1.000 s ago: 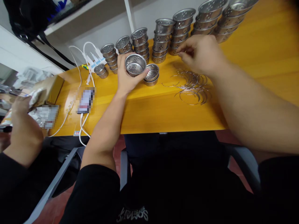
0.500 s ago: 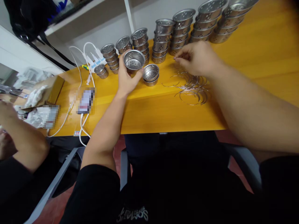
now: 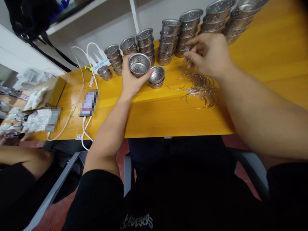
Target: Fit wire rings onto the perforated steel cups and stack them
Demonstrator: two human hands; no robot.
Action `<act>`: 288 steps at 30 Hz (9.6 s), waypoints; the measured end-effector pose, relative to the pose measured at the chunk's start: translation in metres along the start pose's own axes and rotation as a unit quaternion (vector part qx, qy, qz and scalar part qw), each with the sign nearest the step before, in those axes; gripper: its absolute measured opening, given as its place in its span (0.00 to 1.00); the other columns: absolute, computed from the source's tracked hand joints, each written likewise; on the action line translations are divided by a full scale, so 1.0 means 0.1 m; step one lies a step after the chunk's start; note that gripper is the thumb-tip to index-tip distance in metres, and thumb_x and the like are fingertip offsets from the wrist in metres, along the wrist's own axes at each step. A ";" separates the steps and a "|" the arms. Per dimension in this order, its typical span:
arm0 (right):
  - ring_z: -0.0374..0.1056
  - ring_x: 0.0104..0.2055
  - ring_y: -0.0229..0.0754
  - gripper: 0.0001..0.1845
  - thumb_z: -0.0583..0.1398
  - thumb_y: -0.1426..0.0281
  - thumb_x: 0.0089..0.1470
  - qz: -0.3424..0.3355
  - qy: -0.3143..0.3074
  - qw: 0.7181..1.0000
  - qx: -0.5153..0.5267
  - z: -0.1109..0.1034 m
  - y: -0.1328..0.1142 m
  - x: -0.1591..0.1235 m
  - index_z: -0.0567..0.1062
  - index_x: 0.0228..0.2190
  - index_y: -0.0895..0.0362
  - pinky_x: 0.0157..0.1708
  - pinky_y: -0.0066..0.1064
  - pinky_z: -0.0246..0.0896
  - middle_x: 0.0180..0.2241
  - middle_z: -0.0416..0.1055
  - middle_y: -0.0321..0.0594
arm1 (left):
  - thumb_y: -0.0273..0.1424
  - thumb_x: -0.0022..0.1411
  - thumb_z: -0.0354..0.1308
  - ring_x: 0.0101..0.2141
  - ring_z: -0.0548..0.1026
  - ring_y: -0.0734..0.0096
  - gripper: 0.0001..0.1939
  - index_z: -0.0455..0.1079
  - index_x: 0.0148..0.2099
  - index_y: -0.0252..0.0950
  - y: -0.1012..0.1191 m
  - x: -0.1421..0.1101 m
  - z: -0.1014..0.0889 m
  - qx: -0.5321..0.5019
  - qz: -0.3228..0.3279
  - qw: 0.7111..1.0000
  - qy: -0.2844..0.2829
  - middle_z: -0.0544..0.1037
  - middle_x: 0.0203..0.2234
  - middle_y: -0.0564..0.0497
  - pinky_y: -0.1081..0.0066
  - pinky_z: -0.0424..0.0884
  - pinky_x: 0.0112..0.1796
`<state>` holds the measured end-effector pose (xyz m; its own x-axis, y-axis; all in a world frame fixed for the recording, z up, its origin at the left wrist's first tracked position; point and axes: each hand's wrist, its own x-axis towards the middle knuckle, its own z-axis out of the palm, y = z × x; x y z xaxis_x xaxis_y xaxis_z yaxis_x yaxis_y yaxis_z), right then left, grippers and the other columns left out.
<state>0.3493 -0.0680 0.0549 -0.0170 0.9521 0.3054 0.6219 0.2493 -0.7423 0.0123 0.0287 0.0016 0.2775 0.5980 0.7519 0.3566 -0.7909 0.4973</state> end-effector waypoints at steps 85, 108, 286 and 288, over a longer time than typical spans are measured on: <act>0.65 0.31 0.37 0.38 0.80 0.34 0.55 -0.240 -0.040 0.938 0.248 0.40 -0.40 -0.17 0.81 0.37 0.55 0.30 0.31 0.65 0.31 0.74 0.35 | 0.69 0.74 0.60 0.67 0.81 0.50 0.46 0.51 0.81 0.56 0.33 -0.15 0.42 -0.045 0.104 0.985 -0.131 0.73 0.67 0.47 0.47 0.79 0.69; 0.75 0.61 0.60 0.07 0.73 0.56 0.71 -0.307 -0.014 0.949 0.072 0.30 -0.36 -0.20 0.85 0.48 0.40 0.65 0.53 0.80 0.57 0.79 0.45 | 0.72 0.70 0.61 0.68 0.79 0.48 0.51 0.52 0.81 0.54 0.38 -0.12 0.28 -0.040 0.054 0.991 -0.118 0.75 0.69 0.43 0.48 0.77 0.70; 0.82 0.55 0.63 0.41 0.72 0.36 0.67 -0.251 -0.068 0.961 0.098 0.57 0.12 -0.04 0.75 0.69 0.44 0.61 0.67 0.82 0.66 0.78 0.47 | 0.74 0.64 0.67 0.79 0.70 0.37 0.65 0.49 0.86 0.42 0.21 -0.15 -0.06 -0.043 -0.061 0.949 -0.306 0.68 0.79 0.30 0.36 0.66 0.79; 0.81 0.58 0.65 0.41 0.73 0.37 0.68 -0.266 -0.063 0.957 0.097 0.57 0.13 -0.03 0.75 0.69 0.46 0.61 0.68 0.82 0.66 0.78 0.49 | 0.74 0.62 0.69 0.79 0.71 0.36 0.66 0.51 0.85 0.43 0.22 -0.14 -0.11 -0.040 -0.070 0.950 -0.303 0.69 0.79 0.30 0.36 0.71 0.76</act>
<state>0.3127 -0.0571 0.0103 -0.3934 0.6918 0.6055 0.3415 0.7214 -0.6024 0.0064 0.0015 0.0069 0.7037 0.6437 0.3007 0.3657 -0.6911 0.6234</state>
